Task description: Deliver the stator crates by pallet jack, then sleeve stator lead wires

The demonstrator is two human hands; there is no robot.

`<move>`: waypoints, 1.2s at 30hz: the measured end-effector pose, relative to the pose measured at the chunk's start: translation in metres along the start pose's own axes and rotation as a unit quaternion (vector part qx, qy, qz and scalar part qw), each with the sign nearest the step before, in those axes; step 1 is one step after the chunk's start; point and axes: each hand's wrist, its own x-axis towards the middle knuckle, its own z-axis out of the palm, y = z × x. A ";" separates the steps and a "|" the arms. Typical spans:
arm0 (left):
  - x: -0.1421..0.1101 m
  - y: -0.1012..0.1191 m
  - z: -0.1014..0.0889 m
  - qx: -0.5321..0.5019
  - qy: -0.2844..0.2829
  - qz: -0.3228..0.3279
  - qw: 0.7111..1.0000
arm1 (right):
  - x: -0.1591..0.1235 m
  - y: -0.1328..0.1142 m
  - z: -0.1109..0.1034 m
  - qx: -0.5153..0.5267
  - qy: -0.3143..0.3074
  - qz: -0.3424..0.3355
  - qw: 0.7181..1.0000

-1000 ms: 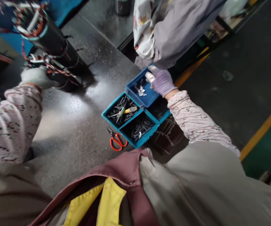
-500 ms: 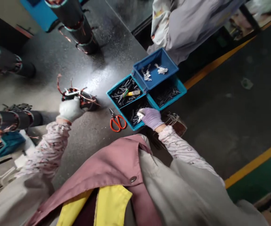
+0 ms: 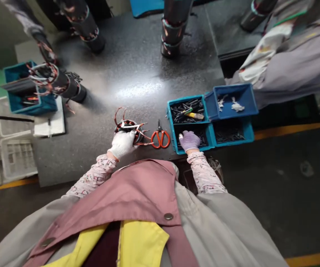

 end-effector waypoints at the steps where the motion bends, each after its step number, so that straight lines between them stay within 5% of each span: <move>1: -0.003 -0.003 0.003 -0.004 0.005 0.020 1.000 | -0.001 0.003 -0.004 0.047 0.014 0.005 0.999; 5: -0.009 -0.007 0.006 -0.017 0.004 0.066 0.998 | -0.013 0.018 -0.024 0.214 0.058 -0.002 0.975; 9: -0.010 -0.006 0.002 -0.029 -0.001 0.065 0.997 | -0.038 0.008 -0.026 0.349 0.028 -0.042 0.936; 11: -0.010 -0.006 0.002 -0.032 0.004 0.065 0.997 | -0.049 -0.014 -0.019 0.445 -0.032 -0.070 0.892; 15: -0.010 -0.007 0.004 -0.026 0.015 0.077 0.997 | -0.052 -0.063 -0.008 0.621 -0.181 -0.103 0.756; 17: -0.010 -0.007 0.004 -0.020 0.019 0.081 0.996 | -0.047 -0.077 -0.007 0.637 -0.199 -0.102 0.738; 23: -0.012 -0.006 0.003 -0.011 0.026 0.087 0.996 | -0.039 -0.085 -0.018 0.623 -0.196 -0.098 0.750; 31: -0.011 -0.008 0.002 -0.013 0.021 0.093 0.995 | -0.042 -0.098 -0.019 0.505 -0.168 -0.245 0.810; 36: -0.011 -0.012 0.002 -0.024 0.020 0.110 0.993 | -0.042 -0.096 -0.016 0.400 -0.061 -0.302 0.863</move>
